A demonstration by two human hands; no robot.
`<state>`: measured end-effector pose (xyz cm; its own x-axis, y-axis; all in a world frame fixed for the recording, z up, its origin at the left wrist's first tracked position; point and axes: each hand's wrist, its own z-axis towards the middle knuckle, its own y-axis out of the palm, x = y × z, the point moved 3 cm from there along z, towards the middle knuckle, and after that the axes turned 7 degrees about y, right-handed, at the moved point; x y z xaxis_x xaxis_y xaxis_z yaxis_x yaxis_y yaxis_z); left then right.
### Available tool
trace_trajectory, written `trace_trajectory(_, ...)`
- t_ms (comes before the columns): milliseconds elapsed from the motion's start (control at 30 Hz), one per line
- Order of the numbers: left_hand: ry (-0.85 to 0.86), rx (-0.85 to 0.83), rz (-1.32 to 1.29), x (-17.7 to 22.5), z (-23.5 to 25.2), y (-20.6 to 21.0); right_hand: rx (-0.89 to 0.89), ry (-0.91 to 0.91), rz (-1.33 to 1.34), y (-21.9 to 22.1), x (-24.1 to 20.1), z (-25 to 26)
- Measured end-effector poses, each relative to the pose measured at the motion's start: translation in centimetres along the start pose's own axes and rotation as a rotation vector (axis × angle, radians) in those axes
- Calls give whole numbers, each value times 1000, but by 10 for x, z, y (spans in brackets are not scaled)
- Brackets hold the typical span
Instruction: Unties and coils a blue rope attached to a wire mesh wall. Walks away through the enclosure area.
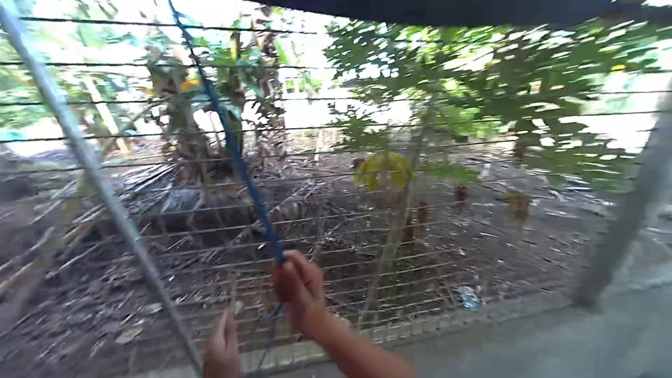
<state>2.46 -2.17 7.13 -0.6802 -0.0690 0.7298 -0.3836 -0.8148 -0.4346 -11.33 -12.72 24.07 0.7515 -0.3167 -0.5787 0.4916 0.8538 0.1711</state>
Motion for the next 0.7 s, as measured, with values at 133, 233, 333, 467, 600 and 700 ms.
trace_trajectory(133, 380, 254, -429, 166, 113, -80, 20, -90, -122, 14, 18, 7)
trace_trajectory(233, 434, 127, -703, 227, 148, -102, 25, -138, -166, 28, 33, 11)
trace_trajectory(333, 389, 95, -889, 235, 158, -100, 9, -187, -201, 43, 47, 14)
trace_trajectory(467, 410, 188, -957, 198, 164, -118, -98, -124, -178, 67, 92, 0)
trace_trajectory(600, 478, 411, -703, 157, 176, -160, -267, 113, -249, 79, 166, -77)
trace_trajectory(700, 488, 486, -561, 126, 188, -191, -349, 325, -386, 75, 199, -147)
